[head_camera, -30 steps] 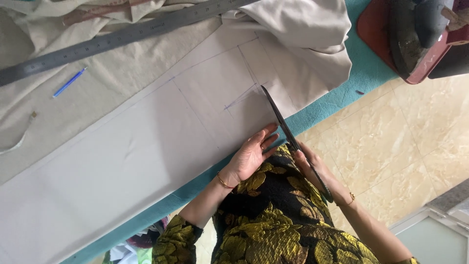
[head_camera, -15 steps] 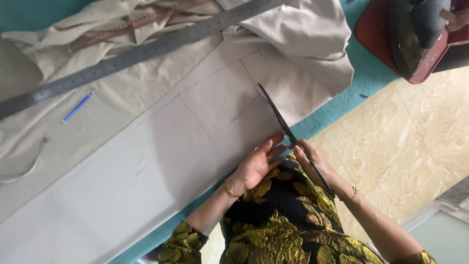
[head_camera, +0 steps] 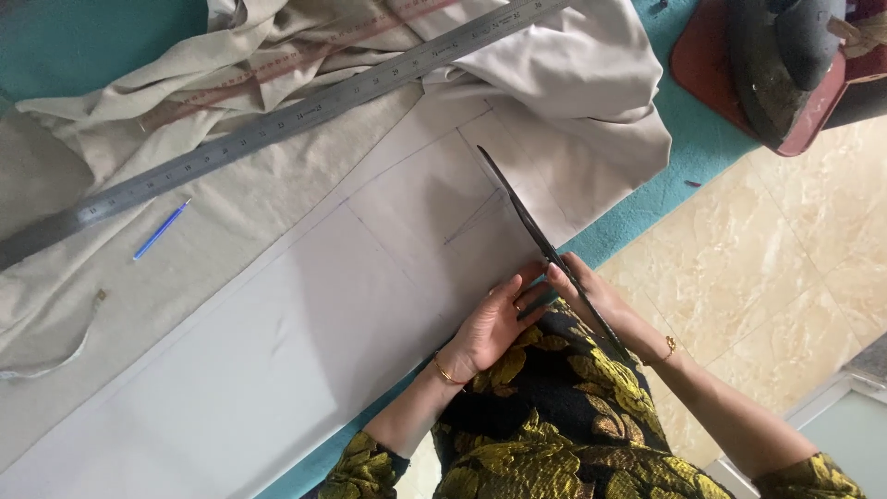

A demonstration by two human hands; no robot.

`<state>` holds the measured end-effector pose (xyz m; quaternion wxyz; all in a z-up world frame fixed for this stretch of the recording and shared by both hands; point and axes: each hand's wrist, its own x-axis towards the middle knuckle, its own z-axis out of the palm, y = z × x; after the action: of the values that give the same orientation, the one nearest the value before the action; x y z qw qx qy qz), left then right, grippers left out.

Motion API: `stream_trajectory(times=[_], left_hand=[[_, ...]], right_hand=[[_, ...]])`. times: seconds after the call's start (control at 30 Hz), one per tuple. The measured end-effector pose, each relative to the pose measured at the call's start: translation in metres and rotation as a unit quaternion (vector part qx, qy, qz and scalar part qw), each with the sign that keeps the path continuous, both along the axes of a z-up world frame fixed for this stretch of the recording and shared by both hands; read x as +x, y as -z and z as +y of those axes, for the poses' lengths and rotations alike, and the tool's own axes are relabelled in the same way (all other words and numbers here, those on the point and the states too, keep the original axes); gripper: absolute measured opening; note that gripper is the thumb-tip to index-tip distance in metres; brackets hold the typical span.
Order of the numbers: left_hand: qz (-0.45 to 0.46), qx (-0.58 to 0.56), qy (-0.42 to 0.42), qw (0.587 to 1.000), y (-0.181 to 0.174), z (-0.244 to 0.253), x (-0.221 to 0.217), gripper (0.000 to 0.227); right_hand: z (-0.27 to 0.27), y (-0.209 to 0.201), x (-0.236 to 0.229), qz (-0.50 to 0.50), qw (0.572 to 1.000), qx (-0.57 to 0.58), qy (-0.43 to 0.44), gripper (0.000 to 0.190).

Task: The person uses shears to cut a piece of light-colored fabric along a marked line on a teal work table. After cutting, they use a ruler and a blue pen to measure and mark additional lines on the fabric.

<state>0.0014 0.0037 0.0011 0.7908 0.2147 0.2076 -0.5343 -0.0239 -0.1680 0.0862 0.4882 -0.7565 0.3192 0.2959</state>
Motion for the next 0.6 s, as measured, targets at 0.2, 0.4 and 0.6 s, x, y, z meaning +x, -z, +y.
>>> stream_trajectory(times=[0.2,0.4,0.6], left_hand=[[0.002,0.005,0.008,1.0,-0.001,0.002,-0.001,0.052],[0.0,-0.01,0.01,1.0,-0.008,0.005,0.003,0.054],[0.013,-0.016,-0.001,1.0,-0.023,0.01,0.008,0.05]], right_hand=[[-0.015,0.049,-0.019,-0.017,1.0,-0.005,0.012,0.054],[-0.017,0.053,-0.019,-0.012,0.999,-0.001,0.036,0.053],[0.001,0.016,0.021,0.003,1.0,-0.019,0.0,0.064]])
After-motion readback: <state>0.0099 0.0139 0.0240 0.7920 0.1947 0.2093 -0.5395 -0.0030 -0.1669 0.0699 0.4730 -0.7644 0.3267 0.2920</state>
